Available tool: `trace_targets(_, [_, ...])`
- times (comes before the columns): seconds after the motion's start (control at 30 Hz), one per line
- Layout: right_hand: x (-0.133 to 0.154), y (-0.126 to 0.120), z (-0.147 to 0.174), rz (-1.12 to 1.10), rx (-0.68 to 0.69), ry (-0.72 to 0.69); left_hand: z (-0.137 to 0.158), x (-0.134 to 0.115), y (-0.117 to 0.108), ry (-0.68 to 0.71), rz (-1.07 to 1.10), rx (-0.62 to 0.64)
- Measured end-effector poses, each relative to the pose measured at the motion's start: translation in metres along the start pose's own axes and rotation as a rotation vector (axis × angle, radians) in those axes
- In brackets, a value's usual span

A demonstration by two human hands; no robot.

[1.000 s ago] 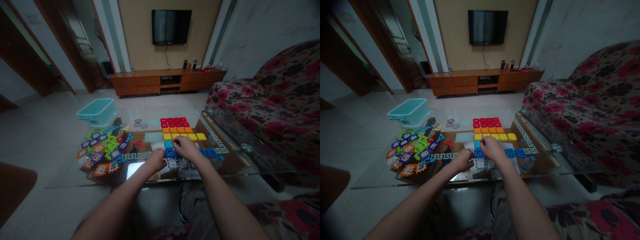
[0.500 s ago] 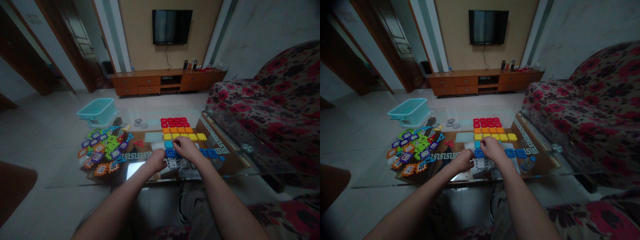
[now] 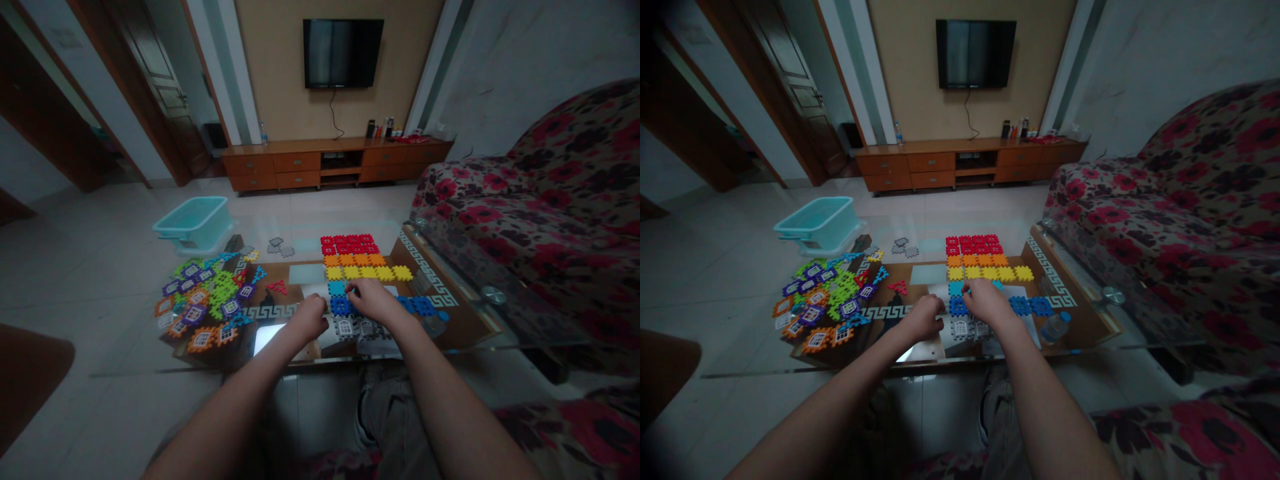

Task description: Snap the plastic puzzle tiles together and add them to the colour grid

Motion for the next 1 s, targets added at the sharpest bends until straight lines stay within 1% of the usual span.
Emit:
trace_targets(0.1, [0.000,0.015,-0.002,0.028,0.102,-0.017,-0.001,0.001,0.002,0.000,0.006,-0.004])
trace_targets(0.37, [0.004,0.040,-0.005,0.043,0.260,-0.073,-0.004,-0.003,0.003,0.022,0.006,-0.003])
trace_targets(0.77, [0.005,0.048,-0.006,0.057,0.292,-0.091,-0.002,-0.008,0.001,0.057,0.017,0.006])
trace_targets(1.0, [0.006,0.047,-0.004,0.036,0.300,-0.097,-0.004,-0.007,0.003,0.063,0.021,0.002])
Point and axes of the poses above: each hand's wrist, its own z-axis away from the middle knuckle, its own y-axis out of the palm, x = y × z, the point moved 10 cm from there along -z, towards the middle knuckle, and after that the axes turned 7 degrees about x, right-handed, at the moved point
